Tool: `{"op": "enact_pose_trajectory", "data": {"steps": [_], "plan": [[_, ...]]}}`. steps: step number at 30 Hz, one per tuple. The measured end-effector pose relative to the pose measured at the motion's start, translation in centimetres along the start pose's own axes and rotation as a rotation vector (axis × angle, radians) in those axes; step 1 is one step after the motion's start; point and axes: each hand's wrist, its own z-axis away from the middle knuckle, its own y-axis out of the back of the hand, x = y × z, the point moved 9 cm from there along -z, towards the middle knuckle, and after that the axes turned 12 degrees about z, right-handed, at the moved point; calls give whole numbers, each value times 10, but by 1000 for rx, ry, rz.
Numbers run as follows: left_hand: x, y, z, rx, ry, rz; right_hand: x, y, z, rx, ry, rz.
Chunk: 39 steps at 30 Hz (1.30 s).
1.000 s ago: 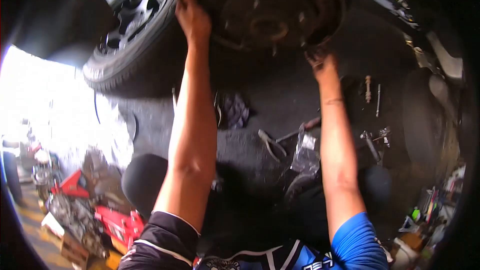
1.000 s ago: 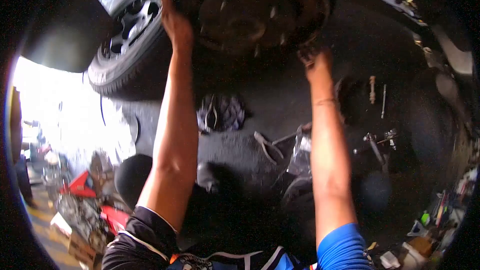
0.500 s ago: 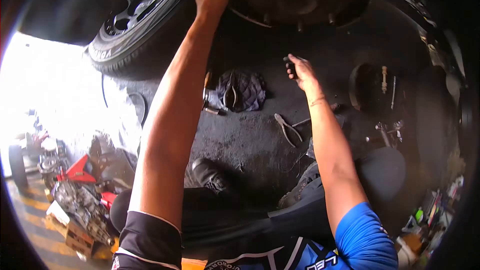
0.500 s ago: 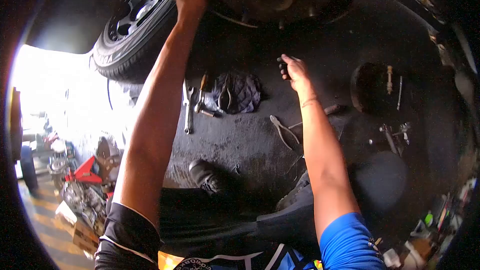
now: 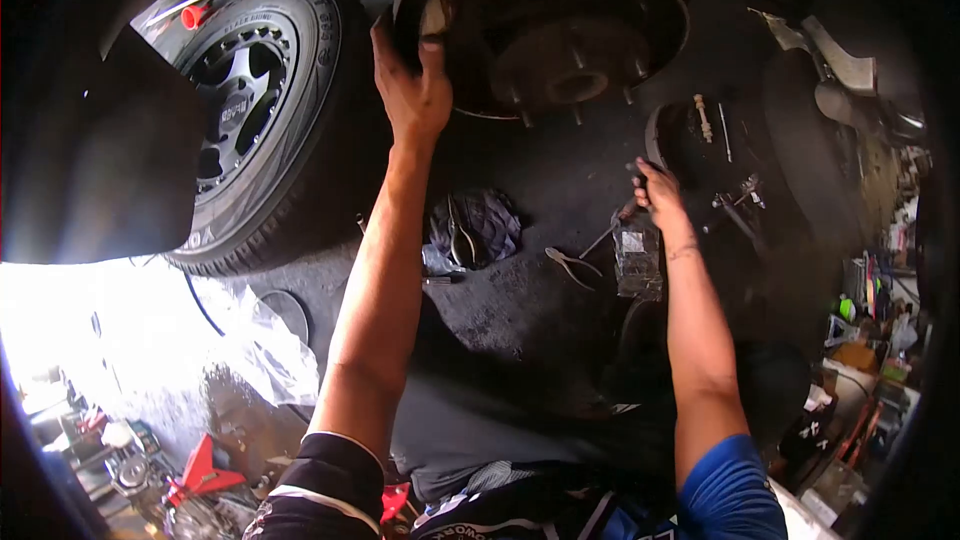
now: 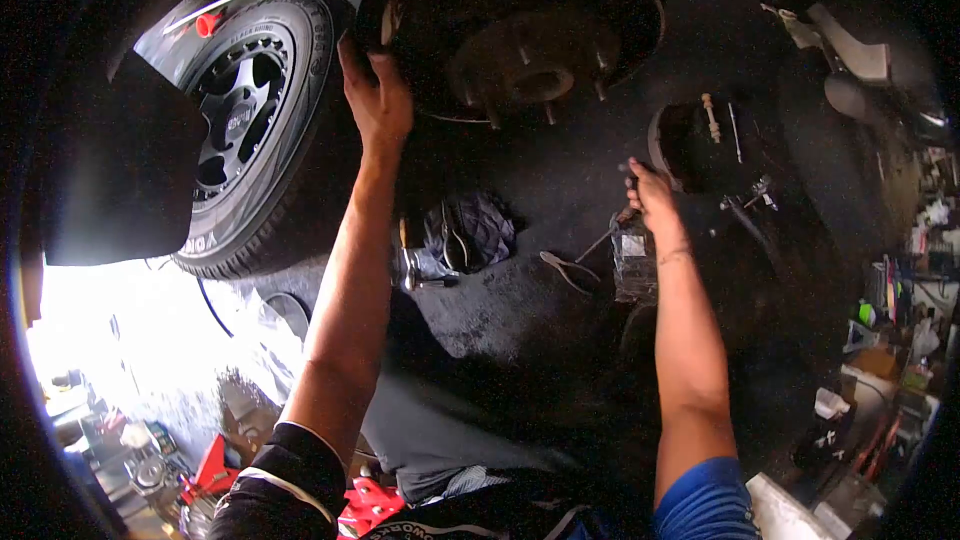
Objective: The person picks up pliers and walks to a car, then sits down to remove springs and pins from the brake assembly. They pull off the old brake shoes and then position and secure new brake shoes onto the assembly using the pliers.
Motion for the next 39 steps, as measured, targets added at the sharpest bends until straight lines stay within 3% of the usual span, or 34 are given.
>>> {"op": "enact_pose_trajectory", "data": {"steps": [5,8,10,11,16,18,21,23,25,26,28,29,33,36,39], "plan": [[11,3,-6,-71,76,105,-44,69,41,248,114,139],[13,3,-12,-159,176,212,-83,93,49,239,238,590],[11,3,-17,-215,200,237,-97,115,42,391,411,955],[9,5,-16,-232,257,217,-100,108,62,382,320,939],[5,-1,-18,-305,269,280,-83,75,92,276,469,873],[8,3,-15,-268,273,177,-53,55,99,126,230,784],[5,-2,-17,-284,261,259,-40,65,90,228,382,804],[4,-2,-15,-309,241,231,-37,85,88,247,389,642],[-12,5,-11,-247,252,144,-22,105,110,191,226,495],[-18,7,-10,-224,259,136,-28,114,140,287,315,572],[-22,3,-10,-261,249,187,47,162,147,488,390,826],[-14,2,-10,-264,240,154,113,184,154,420,299,914],[-4,-2,-10,-249,215,129,370,183,311,-234,30,1249],[-4,-4,-11,-290,206,122,458,166,429,-264,-680,887],[-7,-5,-10,-280,207,185,473,125,482,-130,-910,601]]}}
